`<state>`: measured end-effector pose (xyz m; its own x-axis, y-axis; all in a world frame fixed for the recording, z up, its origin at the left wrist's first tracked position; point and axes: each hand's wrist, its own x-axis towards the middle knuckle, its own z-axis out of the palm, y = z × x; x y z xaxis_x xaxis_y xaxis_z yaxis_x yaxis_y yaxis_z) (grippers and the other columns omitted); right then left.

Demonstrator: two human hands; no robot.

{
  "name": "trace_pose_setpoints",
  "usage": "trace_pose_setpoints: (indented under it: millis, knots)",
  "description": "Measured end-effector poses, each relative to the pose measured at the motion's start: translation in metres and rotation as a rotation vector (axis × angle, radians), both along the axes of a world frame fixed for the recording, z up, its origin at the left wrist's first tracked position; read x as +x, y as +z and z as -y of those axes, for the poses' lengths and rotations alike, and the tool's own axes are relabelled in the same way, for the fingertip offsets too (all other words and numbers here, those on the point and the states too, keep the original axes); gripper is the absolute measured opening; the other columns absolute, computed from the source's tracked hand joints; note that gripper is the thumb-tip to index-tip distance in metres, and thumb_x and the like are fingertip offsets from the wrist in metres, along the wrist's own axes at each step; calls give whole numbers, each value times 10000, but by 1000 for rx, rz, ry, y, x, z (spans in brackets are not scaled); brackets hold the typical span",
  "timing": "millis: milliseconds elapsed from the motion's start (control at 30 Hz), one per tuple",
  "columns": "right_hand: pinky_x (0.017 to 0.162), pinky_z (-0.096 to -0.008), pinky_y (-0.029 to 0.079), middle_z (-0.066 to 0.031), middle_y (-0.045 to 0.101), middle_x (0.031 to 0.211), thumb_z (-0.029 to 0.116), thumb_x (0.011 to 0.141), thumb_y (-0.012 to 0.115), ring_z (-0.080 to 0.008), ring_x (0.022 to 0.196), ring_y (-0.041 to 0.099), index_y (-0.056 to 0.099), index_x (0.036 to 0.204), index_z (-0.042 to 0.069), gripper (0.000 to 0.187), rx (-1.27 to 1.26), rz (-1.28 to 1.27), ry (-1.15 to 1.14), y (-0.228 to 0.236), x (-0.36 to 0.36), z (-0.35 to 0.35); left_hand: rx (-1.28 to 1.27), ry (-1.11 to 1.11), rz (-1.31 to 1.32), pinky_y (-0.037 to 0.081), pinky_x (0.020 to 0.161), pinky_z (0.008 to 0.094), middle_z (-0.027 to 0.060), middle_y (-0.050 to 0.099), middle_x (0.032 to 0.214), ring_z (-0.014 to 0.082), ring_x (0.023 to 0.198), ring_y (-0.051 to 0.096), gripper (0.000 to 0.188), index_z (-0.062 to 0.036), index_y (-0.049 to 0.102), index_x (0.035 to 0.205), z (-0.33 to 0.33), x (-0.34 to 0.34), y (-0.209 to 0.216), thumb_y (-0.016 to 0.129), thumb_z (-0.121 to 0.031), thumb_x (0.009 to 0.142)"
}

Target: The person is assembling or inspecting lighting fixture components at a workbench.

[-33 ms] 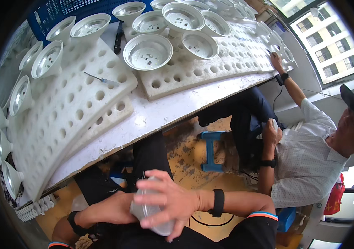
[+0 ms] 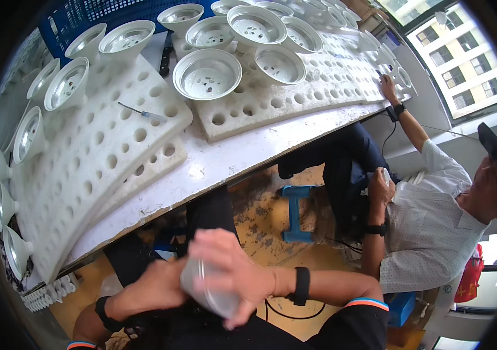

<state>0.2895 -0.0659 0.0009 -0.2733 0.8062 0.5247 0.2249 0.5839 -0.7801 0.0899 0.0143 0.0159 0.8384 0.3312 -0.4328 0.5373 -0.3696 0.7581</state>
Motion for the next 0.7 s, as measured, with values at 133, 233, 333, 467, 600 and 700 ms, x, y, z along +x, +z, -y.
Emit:
trace_pose_setpoints:
  millis: [133, 233, 333, 467, 600, 700]
  knots:
    - [1125, -471, 151, -229, 201, 1520, 593, 824, 562, -358, 1410, 206, 188, 1481, 11, 955, -1089, -786, -423, 12, -35, -20, 562, 182, 72, 506, 537, 477, 165, 646, 702, 370, 648, 654, 266, -72, 539, 944, -22, 9, -16, 651, -131, 710]
    - [1111, -485, 170, -236, 206, 1517, 606, 828, 550, -394, 1403, 207, 222, 1476, 19, 934, -466, -12, -317, 15, -26, -4, 49, 59, 78, 540, 727, 442, 147, 691, 871, 340, 809, 680, 338, -53, 577, 1053, -31, 3, -8, 704, -164, 759]
    - [1062, -572, 198, -242, 245, 1500, 654, 784, 578, -452, 1376, 234, 350, 1451, 131, 878, -13, 255, 134, 19, -13, -1, -674, -156, 422, 485, 890, 355, 122, 688, 967, 231, 971, 641, 537, -33, 588, 1182, -9, -13, -55, 801, -224, 727]
    - [1098, -500, 212, -185, 223, 1520, 657, 828, 505, -355, 1384, 256, 230, 1504, 155, 885, -188, -134, -11, -46, 10, -11, -86, 4, 3, 529, 739, 437, 152, 686, 832, 310, 816, 679, 422, -27, 555, 1099, -16, 18, -40, 732, -147, 735]
    - [1135, -349, 195, -139, 195, 1533, 509, 954, 401, -247, 1400, 225, 121, 1519, 75, 766, -1015, -1009, -296, -3, -35, -20, 696, 79, 29, 504, 534, 477, 104, 644, 705, 361, 647, 658, 292, -50, 496, 865, -31, 14, -6, 699, -99, 661]
    - [1100, -503, 202, -196, 186, 1538, 586, 867, 505, -377, 1415, 189, 229, 1506, 141, 827, -267, 3, -295, 27, -32, -3, -77, -95, 161, 550, 754, 413, 162, 686, 858, 337, 850, 684, 506, -56, 543, 1178, -45, -5, 7, 727, -97, 708]
